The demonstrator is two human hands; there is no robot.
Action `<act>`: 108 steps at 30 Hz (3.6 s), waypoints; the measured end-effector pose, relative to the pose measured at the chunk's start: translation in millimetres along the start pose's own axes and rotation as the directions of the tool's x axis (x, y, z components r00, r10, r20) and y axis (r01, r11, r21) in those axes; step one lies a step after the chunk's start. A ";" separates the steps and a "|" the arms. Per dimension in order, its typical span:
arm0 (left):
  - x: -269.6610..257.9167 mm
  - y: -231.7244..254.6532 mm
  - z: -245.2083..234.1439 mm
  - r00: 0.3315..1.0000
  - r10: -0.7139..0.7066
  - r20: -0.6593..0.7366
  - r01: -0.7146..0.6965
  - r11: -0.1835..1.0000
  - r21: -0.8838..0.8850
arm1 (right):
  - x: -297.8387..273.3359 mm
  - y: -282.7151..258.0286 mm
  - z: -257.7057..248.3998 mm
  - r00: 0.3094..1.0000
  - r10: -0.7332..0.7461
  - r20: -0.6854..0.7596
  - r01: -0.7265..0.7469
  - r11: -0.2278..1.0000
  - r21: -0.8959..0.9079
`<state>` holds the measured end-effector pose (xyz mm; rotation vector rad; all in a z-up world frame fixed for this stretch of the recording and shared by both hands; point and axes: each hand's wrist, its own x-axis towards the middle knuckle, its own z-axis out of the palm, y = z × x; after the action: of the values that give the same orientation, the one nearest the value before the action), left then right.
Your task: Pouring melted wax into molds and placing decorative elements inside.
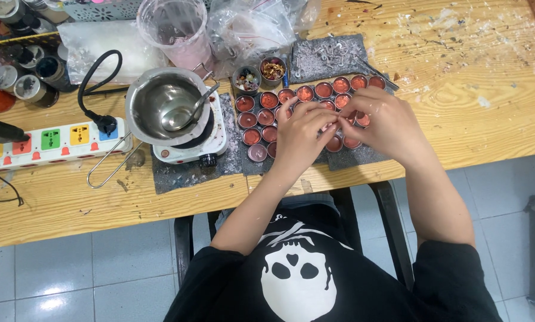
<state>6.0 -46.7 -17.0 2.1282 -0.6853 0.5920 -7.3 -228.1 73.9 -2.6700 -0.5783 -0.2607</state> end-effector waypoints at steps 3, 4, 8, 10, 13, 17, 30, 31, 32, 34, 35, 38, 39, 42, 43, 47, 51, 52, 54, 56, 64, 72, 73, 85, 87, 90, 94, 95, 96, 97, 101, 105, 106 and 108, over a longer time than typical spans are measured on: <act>-2.2 0.0 2.2 0.999 -0.031 0.017 0.032 0.998 -0.059 | -2.5 -2.3 -5.5 1.000 -0.023 -0.014 0.023 0.999 -0.031; -2.0 0.7 -0.7 0.999 -0.031 0.017 0.032 0.998 -0.060 | -4.1 -2.7 -6.4 1.000 -0.023 -0.013 0.022 0.999 -0.032; -5.8 -4.0 -12.0 0.985 -0.079 0.153 0.105 0.979 -0.174 | -13.2 0.1 -4.6 0.998 -0.042 -0.038 0.039 0.997 -0.070; -8.8 -9.9 -17.4 0.976 -0.081 0.204 0.120 0.975 -0.188 | -17.5 2.5 0.5 0.998 -0.051 -0.042 0.047 0.995 -0.094; -13.3 -14.5 -21.5 0.967 -0.050 0.249 0.081 0.990 -0.118 | -23.5 6.4 12.3 0.998 -0.045 0.046 0.049 0.994 -0.095; -16.6 -13.3 -18.9 0.953 -0.036 0.301 0.061 0.996 -0.072 | -27.2 13.6 26.4 0.991 -0.064 0.116 0.075 0.993 -0.091; -25.5 -14.2 -2.7 0.936 -0.043 0.349 0.052 0.998 -0.017 | -29.7 23.1 51.9 0.985 -0.025 0.170 0.039 0.996 -0.080; -25.5 -14.2 -2.7 0.936 -0.042 0.349 0.051 0.999 -0.018 | -29.5 23.1 51.9 0.985 -0.025 0.170 0.039 0.996 -0.081; -25.5 -14.2 -2.7 0.935 -0.044 0.352 0.054 0.998 -0.019 | -29.4 23.0 51.9 0.985 -0.021 0.172 0.036 0.995 -0.088; -25.3 -14.1 -3.2 0.934 -0.046 0.354 0.056 0.998 -0.019 | -29.5 23.7 52.9 0.985 -0.016 0.173 0.033 0.995 -0.095; -24.9 -13.8 -4.1 0.933 -0.048 0.356 0.061 0.998 -0.024 | -29.5 24.1 53.3 0.986 -0.025 0.163 0.040 0.995 -0.089; -23.1 -12.4 -9.4 0.935 -0.051 0.352 0.071 0.997 -0.042 | -27.8 20.6 48.7 0.987 -0.007 0.161 0.021 0.996 -0.083; -22.4 -11.5 -11.8 0.936 -0.053 0.348 0.076 0.996 -0.055 | -27.1 18.5 45.8 0.985 0.019 0.169 -0.005 0.997 -0.083; -16.5 -12.9 -22.5 0.946 -0.054 0.319 0.074 0.996 -0.052 | -30.8 32.7 36.2 0.998 -0.057 -0.022 0.056 0.998 -0.005; -13.3 -16.8 -25.5 0.948 -0.051 0.315 0.071 0.996 -0.051 | -26.3 36.1 29.0 0.998 -0.060 -0.025 0.060 0.998 -0.007; 9.1 -34.6 -28.9 0.965 -0.076 0.250 0.069 0.997 0.037 | 3.6 58.8 13.7 0.990 0.121 -0.073 -0.123 0.992 -0.026; 37.3 -73.3 3.2 0.967 -0.102 0.233 0.064 0.984 0.164 | 56.1 97.0 34.8 0.988 0.027 -0.153 -0.050 0.987 -0.153; 41.6 -80.3 18.2 0.968 -0.098 0.231 0.060 0.984 0.165 | 67.6 106.7 43.6 0.987 0.025 -0.158 -0.050 0.987 -0.154; 55.9 -96.0 47.6 0.945 -0.145 0.292 0.054 0.953 0.298 | 96.3 126.8 58.5 0.968 -0.229 -0.102 0.182 0.921 -0.345; 64.0 -110.4 73.8 0.938 -0.149 0.313 0.030 0.934 0.355 | 112.1 141.1 76.1 0.957 -0.290 -0.023 0.262 0.893 -0.365; 86.6 -131.6 115.7 0.896 -0.203 0.394 -0.042 0.846 0.531 | 141.1 140.9 82.0 0.871 -0.375 0.317 0.489 0.725 -0.485; 90.8 -128.7 107.6 0.838 -0.279 0.469 0.011 0.868 0.496 | 149.2 142.8 77.5 0.920 -0.300 0.252 0.361 0.899 -0.247; 92.6 -128.8 105.2 0.839 -0.280 0.467 0.012 0.867 0.498 | 150.5 147.9 80.3 0.919 -0.303 0.252 0.364 0.898 -0.246; 82.3 -73.8 5.5 0.889 -0.331 0.315 0.408 0.885 -0.224 | 100.8 84.5 36.9 0.991 0.109 0.074 -0.131 0.785 0.606; 72.9 -61.1 -9.8 0.853 -0.359 0.379 0.512 0.717 -0.473 | 85.6 65.1 30.4 0.998 -0.038 -0.054 0.061 0.844 0.533; 56.5 -52.6 -21.3 0.856 -0.347 0.383 0.514 0.647 -0.562 | 67.3 45.6 30.7 0.972 -0.145 -0.187 0.213 0.878 0.429; 40.1 -55.7 -17.1 0.846 -0.329 0.420 0.533 0.539 -0.652 | 54.4 21.7 27.2 0.958 -0.146 -0.248 0.243 0.872 0.426; 35.5 -54.5 -17.4 0.842 -0.323 0.432 0.539 0.493 -0.683 | 51.5 18.4 27.7 0.955 -0.157 -0.252 0.254 0.873 0.417; 30.9 -53.5 -17.7 0.838 -0.317 0.444 0.545 0.446 -0.710 | 48.8 15.1 28.3 0.952 -0.169 -0.256 0.264 0.873 0.409; 29.7 -50.2 -21.5 0.836 -0.317 0.447 0.547 0.444 -0.709 | 46.4 12.5 28.9 0.953 -0.165 -0.254 0.261 0.874 0.410; 20.7 -49.2 -27.0 0.796 -0.363 0.485 0.604 0.415 -0.681 | 38.2 2.0 33.8 0.936 -0.176 -0.305 0.288 0.882 0.374; 3.7 -59.5 -16.6 0.850 -0.301 0.432 0.525 0.411 -0.745 | 28.4 -13.6 45.1 0.928 -0.137 -0.347 0.257 0.908 0.331; -1.2 -60.4 -15.5 0.851 -0.299 0.432 0.523 0.411 -0.746 | 26.4 -19.1 50.6 0.928 -0.137 -0.348 0.257 0.909 0.329; -10.4 -61.3 -12.1 0.859 -0.302 0.413 0.509 0.424 -0.749 | 22.3 -28.9 60.2 0.914 -0.077 -0.397 0.243 0.890 0.386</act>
<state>35.7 -1.7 -50.2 1.3097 -0.3880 -0.2661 6.1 -170.9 34.9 -2.0752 -0.6498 -0.6003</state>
